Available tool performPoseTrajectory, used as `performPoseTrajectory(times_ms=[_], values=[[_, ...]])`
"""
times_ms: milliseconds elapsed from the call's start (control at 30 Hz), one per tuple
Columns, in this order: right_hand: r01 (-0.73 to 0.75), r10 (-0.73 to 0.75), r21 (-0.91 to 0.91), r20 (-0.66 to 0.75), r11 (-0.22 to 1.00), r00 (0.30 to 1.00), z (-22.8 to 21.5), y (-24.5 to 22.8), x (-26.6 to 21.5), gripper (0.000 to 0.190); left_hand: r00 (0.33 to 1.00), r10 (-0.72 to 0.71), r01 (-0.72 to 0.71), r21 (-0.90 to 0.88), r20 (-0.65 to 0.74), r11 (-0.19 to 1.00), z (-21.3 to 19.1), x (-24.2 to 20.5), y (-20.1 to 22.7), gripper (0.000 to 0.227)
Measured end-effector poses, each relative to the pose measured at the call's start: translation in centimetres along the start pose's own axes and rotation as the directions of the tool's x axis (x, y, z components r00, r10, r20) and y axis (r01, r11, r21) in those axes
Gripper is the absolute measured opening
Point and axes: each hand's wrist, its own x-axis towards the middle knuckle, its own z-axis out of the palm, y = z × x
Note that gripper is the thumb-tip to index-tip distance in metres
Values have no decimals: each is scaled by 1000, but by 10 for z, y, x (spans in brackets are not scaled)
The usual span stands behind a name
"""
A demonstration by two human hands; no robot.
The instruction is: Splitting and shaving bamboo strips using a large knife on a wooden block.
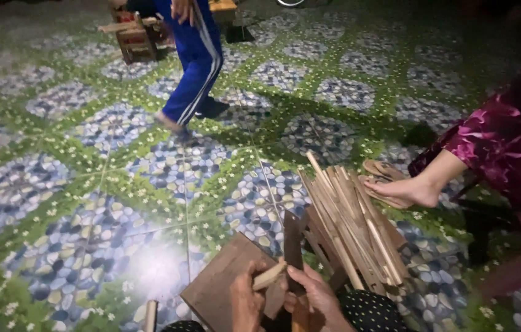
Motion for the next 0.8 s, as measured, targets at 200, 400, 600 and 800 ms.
performPoseTrajectory(times_ms=[200, 400, 600, 800], values=[[69, -70, 25, 52, 997, 996, 23, 3, -23, 44, 995, 2, -2, 3, -104, 1000, -27, -14, 8, 39], [31, -32, 8, 80, 999, 996, 21, 7, -8, 41, 996, -77, 85, 369, -35, 925, -30, 9, -44, 29], [76, -74, -14, 108, 997, 991, 25, 2, 5, 39, 874, -486, 246, -881, 20, 405, -28, 16, -57, 14], [609, -607, 16, -77, 793, 791, 42, -33, -14, 18, 993, -79, 50, -291, -90, 955, -22, 28, -199, 23]])
